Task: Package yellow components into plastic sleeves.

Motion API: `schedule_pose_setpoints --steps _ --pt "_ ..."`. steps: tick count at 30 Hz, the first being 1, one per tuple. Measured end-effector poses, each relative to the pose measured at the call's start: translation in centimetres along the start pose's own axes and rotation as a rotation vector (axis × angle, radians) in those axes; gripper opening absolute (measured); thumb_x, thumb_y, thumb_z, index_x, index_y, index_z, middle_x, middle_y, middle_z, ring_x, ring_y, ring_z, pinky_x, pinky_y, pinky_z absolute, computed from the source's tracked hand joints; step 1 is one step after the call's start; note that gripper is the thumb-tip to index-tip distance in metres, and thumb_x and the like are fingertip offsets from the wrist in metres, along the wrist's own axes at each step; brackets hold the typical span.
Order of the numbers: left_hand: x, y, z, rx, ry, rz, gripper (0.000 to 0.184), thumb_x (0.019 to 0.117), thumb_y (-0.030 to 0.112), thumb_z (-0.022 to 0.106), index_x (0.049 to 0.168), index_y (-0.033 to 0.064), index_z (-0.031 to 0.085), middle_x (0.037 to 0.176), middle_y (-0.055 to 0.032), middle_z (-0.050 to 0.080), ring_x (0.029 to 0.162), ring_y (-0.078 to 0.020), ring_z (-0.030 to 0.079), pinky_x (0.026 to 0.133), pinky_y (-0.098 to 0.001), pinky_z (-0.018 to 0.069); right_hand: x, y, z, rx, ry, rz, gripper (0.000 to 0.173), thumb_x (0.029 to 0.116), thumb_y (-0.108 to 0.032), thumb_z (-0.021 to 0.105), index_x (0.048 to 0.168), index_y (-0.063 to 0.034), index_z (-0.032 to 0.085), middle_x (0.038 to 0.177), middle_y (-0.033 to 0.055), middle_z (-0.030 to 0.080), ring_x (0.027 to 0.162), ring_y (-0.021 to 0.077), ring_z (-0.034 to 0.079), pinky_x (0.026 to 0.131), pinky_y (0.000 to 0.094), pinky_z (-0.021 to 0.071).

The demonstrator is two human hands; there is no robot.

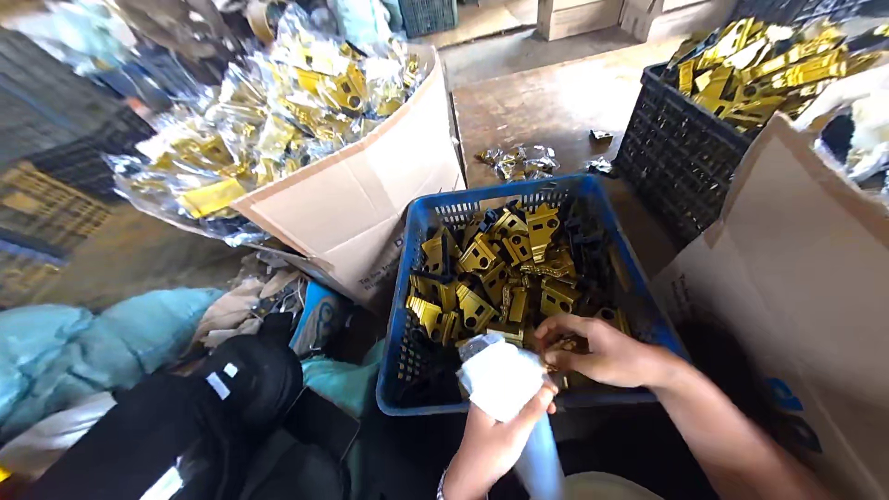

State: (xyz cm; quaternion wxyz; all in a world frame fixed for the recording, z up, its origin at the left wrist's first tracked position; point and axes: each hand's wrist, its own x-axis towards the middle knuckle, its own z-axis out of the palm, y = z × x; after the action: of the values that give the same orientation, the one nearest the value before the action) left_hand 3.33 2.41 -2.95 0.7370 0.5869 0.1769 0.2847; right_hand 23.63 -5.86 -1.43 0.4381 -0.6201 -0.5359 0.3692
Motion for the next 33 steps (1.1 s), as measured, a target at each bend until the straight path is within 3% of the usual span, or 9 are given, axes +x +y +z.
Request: schedule_pose_setpoints --steps 4,7,10,14,19,21,23,29,33 --pt "-1.0 1.5 -1.9 -0.030 0.193 -0.048 0.039 0.0884 -0.007 0.057 0.127 -0.0057 0.051 0.101 -0.0069 0.076 0.083 -0.0174 0.075 0.079 -0.0342 0.0639 2.9 -3.3 -6.3 -0.533 0.248 -0.175 0.016 0.0952 0.000 0.062 0.105 0.0071 0.073 0.106 0.0236 0.071 0.100 0.0331 0.070 0.092 0.0468 0.0564" --pt "-1.3 0.9 -1.7 0.230 0.419 0.054 0.050 0.0750 -0.010 0.074 0.121 -0.0119 0.053 0.097 -0.0028 0.074 0.089 -0.0035 0.072 0.084 -0.0232 0.0613 5.6 -3.8 -7.3 -0.578 0.490 -0.139 0.049 0.0922 -0.016 0.075 0.132 0.0087 0.058 0.146 0.0345 0.045 0.131 0.0515 0.050 0.105 0.0614 0.0458" --pt "-0.7 -0.7 -1.3 0.455 0.456 0.187 0.063 0.0683 0.001 0.087 0.116 -0.0218 0.053 0.104 -0.0119 0.071 0.098 0.0032 0.066 0.091 -0.0156 0.0543 4.1 -4.0 -1.1 -0.371 0.107 -0.201 0.070 0.0893 -0.040 0.077 0.137 0.0077 0.058 0.145 0.0313 0.051 0.136 0.0406 0.051 0.112 0.0512 0.0446" --pt "-0.2 -2.2 -0.8 0.628 0.425 0.362 0.052 0.0725 0.009 0.084 0.108 -0.0212 0.061 0.102 -0.0170 0.072 0.101 -0.0018 0.067 0.095 -0.0175 0.0514 2.9 -1.3 4.3 -0.062 0.033 -0.388 0.013 0.0899 0.000 0.064 0.096 0.0083 0.071 0.095 0.0191 0.070 0.090 0.0174 0.067 0.083 0.0251 0.0550" --pt "-1.7 0.5 0.5 -0.056 0.285 -0.082 0.041 0.0707 -0.007 0.080 0.107 0.0050 0.064 0.089 0.0068 0.075 0.082 -0.0003 0.071 0.080 -0.0210 0.0603 0.9 -0.6 4.1 0.137 -0.027 -0.050 0.020 0.1009 -0.015 0.060 0.097 0.0039 0.066 0.077 0.0019 0.062 0.066 -0.0015 0.057 0.063 0.0146 0.0489" --pt "-1.7 0.7 0.3 -0.144 0.267 -0.170 0.023 0.0769 0.000 0.074 0.097 0.0093 0.068 0.077 0.0070 0.072 0.066 -0.0009 0.066 0.065 -0.0197 0.0566 0.2 -0.6 3.8 0.303 -0.119 0.048 0.013 0.0984 -0.012 0.064 0.100 0.0006 0.065 0.079 -0.0043 0.065 0.067 -0.0025 0.062 0.066 0.0164 0.0550" --pt "-1.8 0.5 -0.1 -0.118 0.207 -0.125 0.023 0.0809 -0.003 0.074 0.103 0.0045 0.070 0.087 0.0025 0.076 0.078 -0.0054 0.072 0.077 -0.0238 0.0611 -0.5 -0.3 3.7 0.422 -0.219 0.069 0.015 0.0975 -0.006 0.063 0.109 0.0030 0.065 0.090 -0.0032 0.071 0.079 0.0004 0.068 0.078 0.0209 0.0594" --pt "-1.3 0.8 -1.5 0.155 0.055 -0.017 0.062 0.0797 -0.006 0.076 0.136 -0.0105 0.051 0.124 -0.0030 0.070 0.107 -0.0037 0.068 0.095 -0.0225 0.0566 -0.9 0.2 4.6 0.513 -0.046 0.161 0.016 0.0987 -0.012 0.061 0.083 -0.0155 0.060 0.065 -0.0140 0.059 0.052 -0.0037 0.055 0.052 0.0153 0.0491" --pt "-1.2 -0.4 -2.6 0.276 0.252 0.146 0.058 0.0803 -0.005 0.075 0.132 -0.0151 0.051 0.116 -0.0052 0.071 0.100 -0.0045 0.070 0.090 -0.0235 0.0591 -1.1 0.4 4.3 0.507 -0.221 0.099 0.004 0.0972 -0.005 0.063 0.096 -0.0080 0.066 0.080 -0.0106 0.070 0.070 0.0004 0.068 0.069 0.0210 0.0608"
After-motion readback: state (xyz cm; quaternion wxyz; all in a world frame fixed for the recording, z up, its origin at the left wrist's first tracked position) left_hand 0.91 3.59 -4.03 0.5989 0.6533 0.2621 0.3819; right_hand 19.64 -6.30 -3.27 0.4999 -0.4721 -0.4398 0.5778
